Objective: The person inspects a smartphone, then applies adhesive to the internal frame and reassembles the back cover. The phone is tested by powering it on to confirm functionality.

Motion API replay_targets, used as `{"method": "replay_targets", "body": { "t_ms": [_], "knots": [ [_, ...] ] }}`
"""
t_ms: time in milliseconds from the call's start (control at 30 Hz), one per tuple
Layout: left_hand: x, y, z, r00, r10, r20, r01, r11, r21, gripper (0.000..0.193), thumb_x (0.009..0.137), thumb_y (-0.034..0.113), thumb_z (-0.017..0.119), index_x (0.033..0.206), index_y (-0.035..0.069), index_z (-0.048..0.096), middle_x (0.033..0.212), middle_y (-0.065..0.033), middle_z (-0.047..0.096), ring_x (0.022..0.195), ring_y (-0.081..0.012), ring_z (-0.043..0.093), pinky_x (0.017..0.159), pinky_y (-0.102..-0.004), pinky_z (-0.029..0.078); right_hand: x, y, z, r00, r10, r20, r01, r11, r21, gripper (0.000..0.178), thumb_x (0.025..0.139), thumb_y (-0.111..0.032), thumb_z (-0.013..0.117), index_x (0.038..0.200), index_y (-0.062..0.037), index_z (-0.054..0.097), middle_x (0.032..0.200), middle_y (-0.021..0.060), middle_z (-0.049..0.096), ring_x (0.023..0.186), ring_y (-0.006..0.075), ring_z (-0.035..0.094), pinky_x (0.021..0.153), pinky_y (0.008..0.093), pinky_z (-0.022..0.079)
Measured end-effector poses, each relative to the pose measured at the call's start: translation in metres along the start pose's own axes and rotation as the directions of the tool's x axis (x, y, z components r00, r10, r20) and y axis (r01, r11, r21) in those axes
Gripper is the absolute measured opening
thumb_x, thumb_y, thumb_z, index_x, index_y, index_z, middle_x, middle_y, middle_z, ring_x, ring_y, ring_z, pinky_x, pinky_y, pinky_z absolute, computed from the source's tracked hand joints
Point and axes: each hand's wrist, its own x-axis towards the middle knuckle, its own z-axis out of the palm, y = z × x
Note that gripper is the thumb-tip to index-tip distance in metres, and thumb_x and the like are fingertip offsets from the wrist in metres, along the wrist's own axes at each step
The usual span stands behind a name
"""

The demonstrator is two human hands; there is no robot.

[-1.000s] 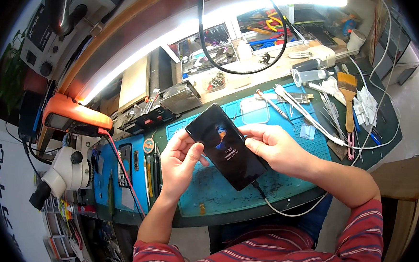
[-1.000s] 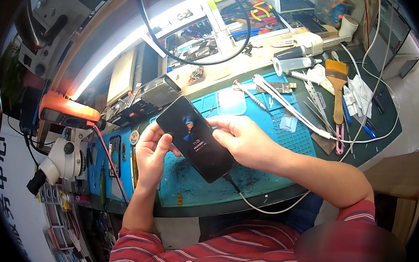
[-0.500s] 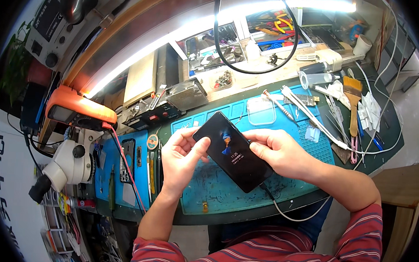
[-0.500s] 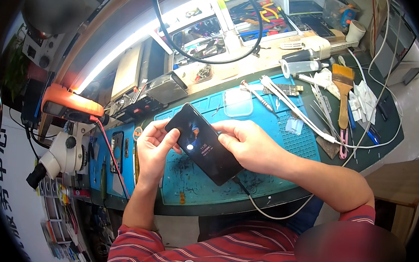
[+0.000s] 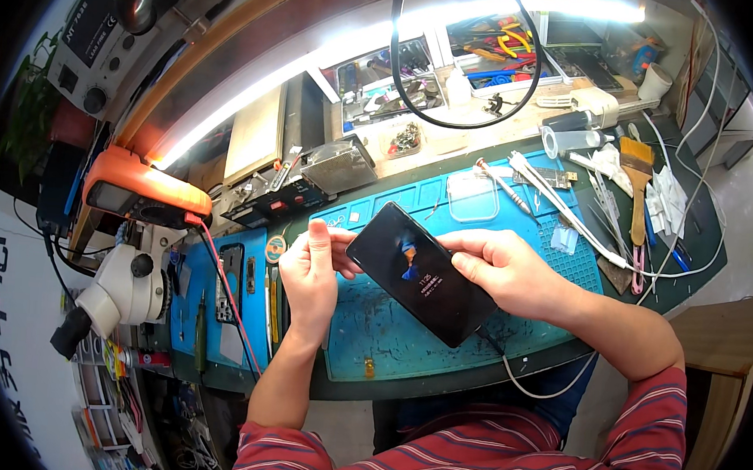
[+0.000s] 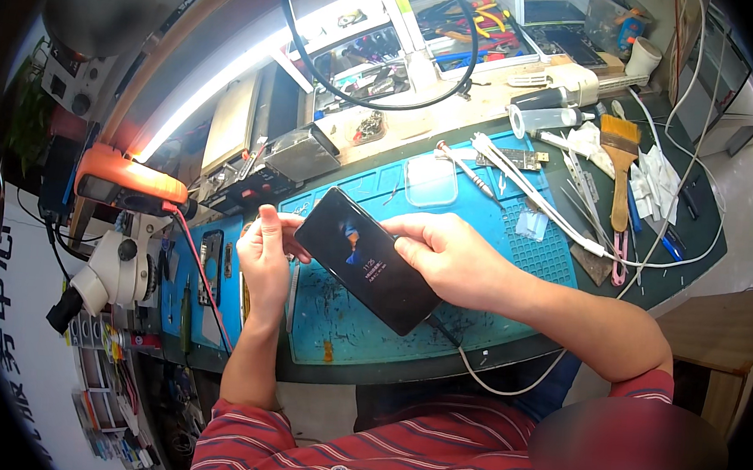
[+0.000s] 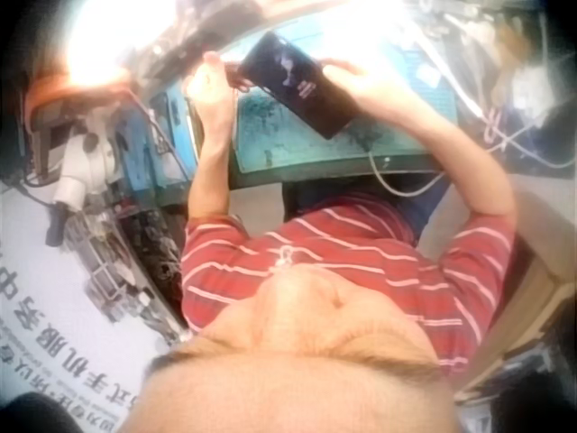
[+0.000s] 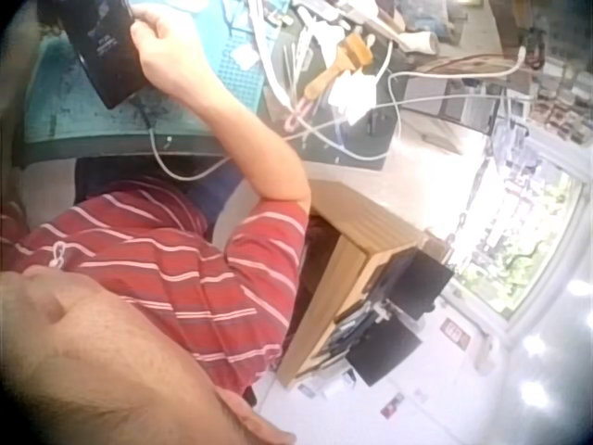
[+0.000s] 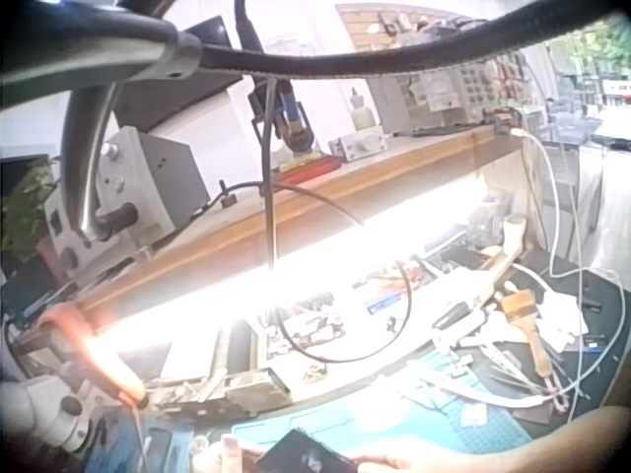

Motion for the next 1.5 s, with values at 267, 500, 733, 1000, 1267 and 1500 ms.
{"method": "replay_targets", "body": {
  "t_ms": [267, 500, 733, 1000, 1267, 1500],
  "knots": [
    [-0.009, 0.012, 0.012, 0.953, 0.065, 0.297, -0.040, 0.995, -0.091, 0.056, 0.095, 0.031, 0.069, 0.135, -0.005, 0.052, 0.108, -0.0116, 0.067, 0.105, -0.0139, 0.062, 0.085, -0.0251, 0.052, -0.003, 0.004, 0.003, 0.996, -0.072, 0.055, 0.086, 0.945, -0.316, 0.031, 0.096, -0.009, 0.051, 0.123, 0.0001, 0.064, 0.103, 0.0179, 0.071, 0.096, 0.0265, 0.070, 0.085, 0.0357, 0.053],
    [-0.015, 0.015, 0.017, 0.938, -0.078, 0.339, 0.027, 0.988, 0.152, 0.034, 0.089, 0.009, 0.075, 0.118, -0.002, 0.062, 0.093, -0.0046, 0.067, 0.080, -0.0092, 0.065, 0.072, -0.0224, 0.052, -0.007, 0.002, 0.008, 0.994, -0.061, 0.092, 0.095, 0.896, -0.433, 0.030, 0.096, -0.010, 0.053, 0.121, -0.0008, 0.065, 0.100, 0.0202, 0.071, 0.092, 0.0333, 0.070, 0.080, 0.0395, 0.053],
    [-0.015, 0.010, 0.014, 0.960, -0.125, 0.250, 0.123, 0.992, 0.025, 0.020, 0.095, 0.016, 0.068, 0.105, -0.003, 0.069, 0.083, -0.0033, 0.070, 0.074, -0.0065, 0.065, 0.067, -0.0208, 0.052, -0.006, 0.006, 0.009, 0.992, -0.081, 0.093, 0.113, 0.904, -0.413, 0.029, 0.095, -0.010, 0.054, 0.121, -0.0001, 0.065, 0.100, 0.0207, 0.071, 0.091, 0.0331, 0.071, 0.080, 0.0390, 0.054],
    [-0.008, 0.011, 0.008, 0.970, -0.181, 0.159, 0.191, 0.980, -0.050, 0.033, 0.107, 0.024, 0.048, 0.110, -0.003, 0.068, 0.091, -0.0087, 0.074, 0.078, -0.0089, 0.066, 0.067, -0.0218, 0.052, -0.005, 0.002, 0.008, 0.996, -0.026, 0.086, 0.051, 0.952, -0.302, 0.031, 0.096, -0.008, 0.053, 0.124, 0.0006, 0.064, 0.104, 0.0157, 0.073, 0.095, 0.0227, 0.070, 0.086, 0.0347, 0.053],
    [-0.001, 0.003, 0.007, 0.978, -0.169, 0.124, 0.195, 0.951, -0.239, 0.035, 0.107, 0.019, 0.044, 0.135, -0.001, 0.053, 0.118, -0.0133, 0.066, 0.092, -0.0132, 0.065, 0.072, -0.0268, 0.056, 0.003, 0.006, 0.000, 0.999, 0.034, -0.023, -0.030, 0.984, 0.176, 0.033, 0.101, -0.007, 0.045, 0.131, 0.0049, 0.055, 0.108, 0.0094, 0.069, 0.096, 0.0098, 0.065, 0.086, 0.0277, 0.053],
    [-0.011, 0.007, 0.016, 0.944, -0.155, 0.290, 0.229, 0.943, -0.241, 0.041, 0.102, 0.010, 0.053, 0.139, -0.006, 0.048, 0.118, -0.0136, 0.067, 0.096, -0.0165, 0.066, 0.074, -0.0305, 0.059, 0.005, 0.004, -0.004, 0.996, 0.033, -0.079, -0.015, 0.976, 0.216, 0.033, 0.102, -0.007, 0.047, 0.132, 0.0040, 0.054, 0.110, 0.0091, 0.069, 0.097, 0.0097, 0.065, 0.086, 0.0268, 0.052]
  ]
}}
